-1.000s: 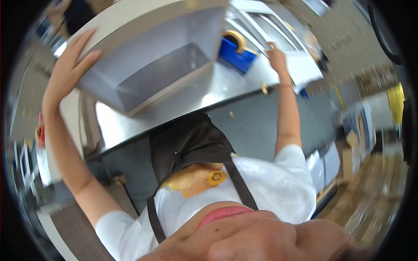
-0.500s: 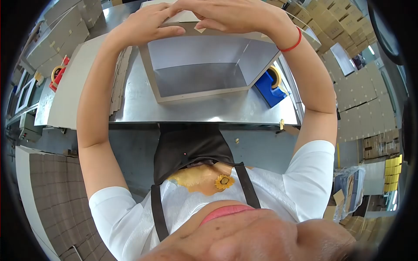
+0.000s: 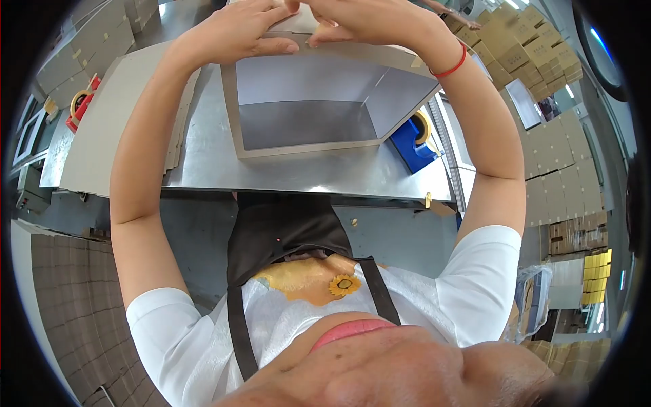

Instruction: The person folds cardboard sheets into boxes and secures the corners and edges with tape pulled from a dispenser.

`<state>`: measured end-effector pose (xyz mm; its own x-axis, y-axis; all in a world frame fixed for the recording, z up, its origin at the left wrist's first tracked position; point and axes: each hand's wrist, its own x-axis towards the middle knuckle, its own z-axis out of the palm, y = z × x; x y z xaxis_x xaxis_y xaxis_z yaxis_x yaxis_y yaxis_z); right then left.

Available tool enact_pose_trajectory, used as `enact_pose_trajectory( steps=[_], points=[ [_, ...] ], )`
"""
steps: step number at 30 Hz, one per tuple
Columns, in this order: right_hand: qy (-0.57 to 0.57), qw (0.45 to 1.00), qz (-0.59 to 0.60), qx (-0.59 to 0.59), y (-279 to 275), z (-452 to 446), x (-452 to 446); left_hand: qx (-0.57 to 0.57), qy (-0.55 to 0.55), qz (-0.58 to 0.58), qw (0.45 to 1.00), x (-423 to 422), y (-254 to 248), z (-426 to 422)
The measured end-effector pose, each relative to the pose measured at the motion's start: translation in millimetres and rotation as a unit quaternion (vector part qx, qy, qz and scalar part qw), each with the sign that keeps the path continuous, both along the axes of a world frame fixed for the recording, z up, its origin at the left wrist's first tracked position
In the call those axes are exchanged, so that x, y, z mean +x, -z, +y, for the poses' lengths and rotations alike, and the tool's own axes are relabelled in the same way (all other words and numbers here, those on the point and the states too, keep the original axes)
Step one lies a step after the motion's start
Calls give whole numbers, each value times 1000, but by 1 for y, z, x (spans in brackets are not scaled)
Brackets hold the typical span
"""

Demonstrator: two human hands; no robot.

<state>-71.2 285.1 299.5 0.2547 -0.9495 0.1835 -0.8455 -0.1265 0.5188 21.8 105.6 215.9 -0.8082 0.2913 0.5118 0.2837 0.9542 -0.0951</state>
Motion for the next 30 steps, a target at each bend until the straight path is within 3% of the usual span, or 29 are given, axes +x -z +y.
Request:
enact_pose_trajectory(
  steps=[1,3,4,7,11,14,16,18,21,23,25,27,28,29,30],
  points=[
    [-3,1000,2,2,-7,-1,2,2,-3,2,1000,1,0,0],
    [186,965,-156,101,-21,-1,6,-18,-39,-46,998,4,-3,1],
    [184,965,-158,97,-15,-5,-11,-22,-40,-47,998,3,-3,-1],
    [110,904,-378,165,6,-17,-67,-35,-25,-45,998,-1,-2,-5],
    [123,901,-395,127,17,-24,-89,2,-44,-60,997,0,2,-2],
    [74,930,-353,71,16,-19,-82,10,-59,-33,998,1,2,1],
    [98,899,-425,39,12,1,-47,14,-62,-11,998,0,-2,9],
    [56,909,-412,9,33,7,-42,16,-119,-27,992,0,-5,20],
    [56,961,-268,-35,43,18,-48,13,-121,1,993,-3,-1,21],
    [17,966,-251,-52,43,39,-56,9,-143,-51,988,0,-10,24],
    [75,958,-274,-40,30,66,-71,21,-168,-96,981,2,-8,17],
    [129,846,-495,-151,22,95,-111,115,-83,-103,984,1,-2,-10],
    [163,833,-484,-212,19,112,-143,117,-87,-99,984,4,-2,-19],
    [197,814,-472,-277,21,129,-175,304,-58,-79,948,7,-5,-28],
    [195,812,-473,-281,37,148,-204,477,-26,-59,876,9,-7,-33]
  ],
)
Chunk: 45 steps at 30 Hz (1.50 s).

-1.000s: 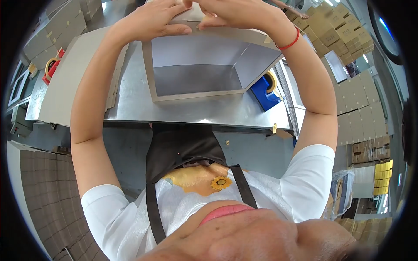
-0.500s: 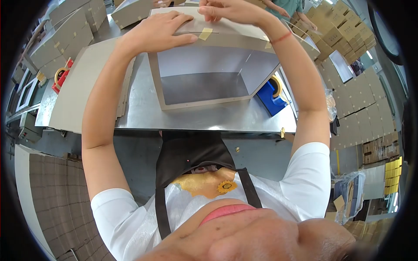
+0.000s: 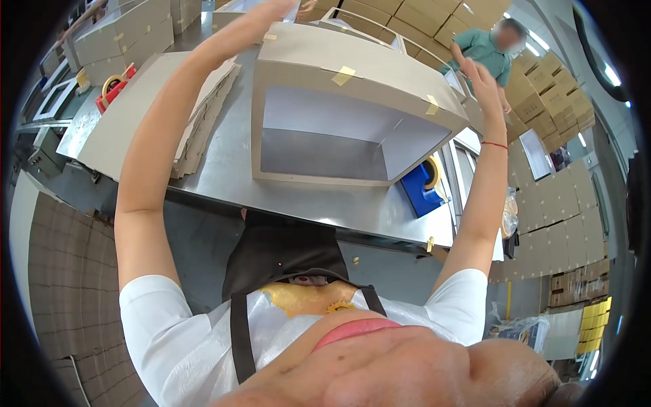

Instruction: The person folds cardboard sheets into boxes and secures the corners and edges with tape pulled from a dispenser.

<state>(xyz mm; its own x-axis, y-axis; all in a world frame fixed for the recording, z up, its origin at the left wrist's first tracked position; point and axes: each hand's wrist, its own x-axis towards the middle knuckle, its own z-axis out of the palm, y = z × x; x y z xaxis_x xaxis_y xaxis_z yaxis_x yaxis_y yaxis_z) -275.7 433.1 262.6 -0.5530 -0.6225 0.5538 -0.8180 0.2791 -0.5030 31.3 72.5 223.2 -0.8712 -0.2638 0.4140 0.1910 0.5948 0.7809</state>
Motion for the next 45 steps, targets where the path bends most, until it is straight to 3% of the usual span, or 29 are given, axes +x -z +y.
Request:
enact_pose_trajectory(
  steps=[1,2,3,4,5,6,8,13,15,16,17,18,19,20,22,24,26,30,33,34,35,36,38,41,43,45],
  points=[
    [67,995,-11,73,18,15,-23,65,-57,29,996,3,2,2],
    [48,988,-120,81,26,16,-21,62,-60,29,996,-3,12,-10],
    [42,969,-226,88,34,16,-19,171,-76,-17,982,-15,30,-30],
    [-50,907,-417,26,42,16,-3,276,-92,-60,955,-26,47,-45],
    [3,901,-432,-28,54,17,-8,305,-100,-68,945,-32,61,-50],
    [45,905,-421,-52,50,11,26,301,-101,-65,946,-29,58,-41],
    [50,901,-421,-96,52,13,35,367,51,-56,927,-23,51,-9],
    [-30,932,-358,-50,46,47,62,403,70,-38,911,-4,45,1],
    [-49,940,-335,-52,47,63,101,393,77,60,914,24,41,24],
    [-82,957,-263,-89,50,66,123,393,76,58,915,35,41,33],
    [-113,967,-191,-122,56,70,142,391,99,162,901,46,44,43],
    [-111,967,-197,-118,72,74,155,387,119,262,876,54,49,50],
    [-117,968,-167,-149,95,78,163,397,92,304,861,57,57,54],
    [-123,967,-136,-178,118,79,169,403,87,301,860,59,72,51],
    [-35,936,-272,-222,174,78,178,476,124,197,848,63,120,38],
    [-96,866,-379,-312,235,81,183,453,112,153,871,64,165,35],
    [-120,871,-354,-319,254,69,211,494,70,71,864,70,190,45],
    [-60,859,-388,-328,261,80,212,504,69,48,859,78,192,52],
    [58,910,-354,-210,209,78,175,474,37,44,879,68,188,47],
    [103,945,-260,-172,171,59,179,475,35,52,878,64,189,44],
    [37,964,-167,-205,159,44,166,461,29,48,886,60,190,42],
    [30,965,-161,-204,139,20,161,446,23,46,893,55,191,38],
    [-102,994,-37,-23,100,-42,160,447,40,60,892,45,197,31],
    [-172,969,91,149,94,-146,139,454,58,74,886,30,210,23],
    [-182,954,133,197,110,-215,122,461,58,81,882,25,209,21],
    [-160,955,84,233,123,-269,115,455,49,65,887,25,201,24]
  ],
)
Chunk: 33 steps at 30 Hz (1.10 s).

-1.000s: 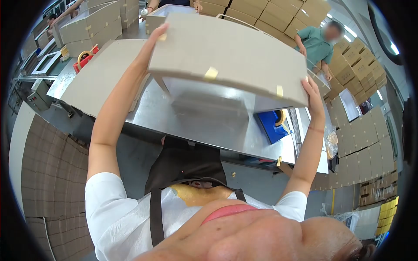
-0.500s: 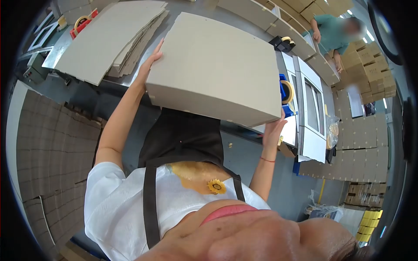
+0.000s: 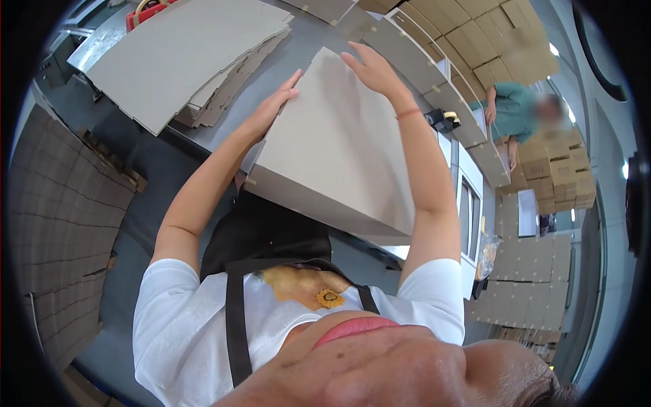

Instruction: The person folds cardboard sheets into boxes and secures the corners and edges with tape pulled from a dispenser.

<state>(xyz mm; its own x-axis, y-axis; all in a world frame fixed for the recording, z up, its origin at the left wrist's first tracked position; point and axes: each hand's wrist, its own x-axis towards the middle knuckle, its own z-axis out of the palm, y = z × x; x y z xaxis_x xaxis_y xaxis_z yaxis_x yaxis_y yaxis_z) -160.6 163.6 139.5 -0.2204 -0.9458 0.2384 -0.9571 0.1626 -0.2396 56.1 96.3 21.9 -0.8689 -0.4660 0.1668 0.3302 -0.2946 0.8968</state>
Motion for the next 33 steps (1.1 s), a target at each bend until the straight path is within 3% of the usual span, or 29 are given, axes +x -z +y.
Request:
enact_pose_trajectory(
  steps=[1,3,4,6,9,18,25,28,30,32,33],
  points=[
    [-5,1000,2,5,2,-18,2,5,-5,2,1000,-3,4,-3],
    [82,982,-88,145,8,-44,3,-49,-5,39,998,-7,9,-7],
    [79,982,-88,150,9,-50,2,-45,-8,37,998,-7,8,-7],
    [84,946,-258,176,12,-55,-2,-34,-8,42,999,-5,6,-2],
    [72,939,-299,156,17,-54,-6,-44,-10,59,997,-8,10,-3],
    [56,944,-297,133,21,-58,-11,-137,-40,35,989,-11,10,-9],
    [69,941,-314,108,30,-64,-16,-120,-28,34,992,-11,-3,-7],
    [73,947,-292,110,31,-61,-14,-117,-18,-41,992,-10,-11,-2],
    [33,973,-198,117,29,-57,-13,-125,-26,-19,992,-12,-2,-8],
    [-6,999,-32,28,32,-44,-13,-126,-4,-19,992,-14,1,-11],
    [26,999,-33,17,28,-30,-34,-113,-12,-25,993,-14,2,-11]
  ],
)
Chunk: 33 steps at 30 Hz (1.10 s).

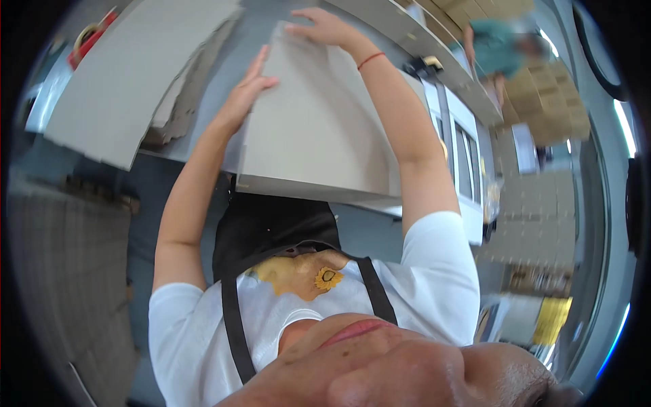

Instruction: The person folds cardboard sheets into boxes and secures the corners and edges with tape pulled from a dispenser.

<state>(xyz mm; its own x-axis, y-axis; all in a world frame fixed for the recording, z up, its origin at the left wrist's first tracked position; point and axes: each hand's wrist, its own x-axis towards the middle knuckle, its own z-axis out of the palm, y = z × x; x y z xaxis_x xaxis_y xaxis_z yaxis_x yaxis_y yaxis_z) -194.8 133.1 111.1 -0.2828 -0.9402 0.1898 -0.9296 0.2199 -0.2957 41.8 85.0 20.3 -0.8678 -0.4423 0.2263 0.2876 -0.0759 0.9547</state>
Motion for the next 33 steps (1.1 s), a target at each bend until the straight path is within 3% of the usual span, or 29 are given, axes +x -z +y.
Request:
enact_pose_trajectory(
  steps=[2,4,6,8,9,11,12,15,18,22,26,28,29,31,32,33],
  points=[
    [-52,989,68,-122,-4,21,-48,10,14,-5,1000,3,-8,4],
    [97,987,67,-109,-34,89,-63,20,9,-9,1000,8,-13,7],
    [198,974,101,-38,-22,153,-119,40,-3,-26,999,8,-17,8],
    [240,969,-51,-6,3,212,-159,49,9,-14,999,6,-13,7],
    [247,968,-51,-12,5,223,-153,63,11,-5,998,5,-12,6],
    [305,917,-256,1,14,244,-134,55,4,-23,998,11,-18,11],
    [307,916,-257,-4,16,243,-125,51,-10,-44,998,12,-19,10],
    [323,835,-427,-126,28,234,-115,44,13,0,999,3,-4,-4],
    [334,809,-442,-198,43,226,-126,46,27,-37,998,8,-5,-4],
    [393,835,-303,-237,67,218,-148,45,16,2,999,9,-3,-5],
    [357,820,-361,-265,66,223,-137,31,-6,-19,999,11,-10,-2],
    [262,737,-565,-263,58,230,-125,36,-9,-26,999,11,-12,-1],
    [263,732,-568,-268,57,233,-117,35,-9,-28,999,11,-14,-1],
    [312,672,-619,-258,59,242,-109,35,-9,-32,999,9,-17,-1],
    [315,667,-622,-262,64,247,-101,35,-8,-34,999,9,-18,-1],
    [375,740,-499,-252,68,251,-94,37,-6,-33,999,7,-19,-1]
  ],
)
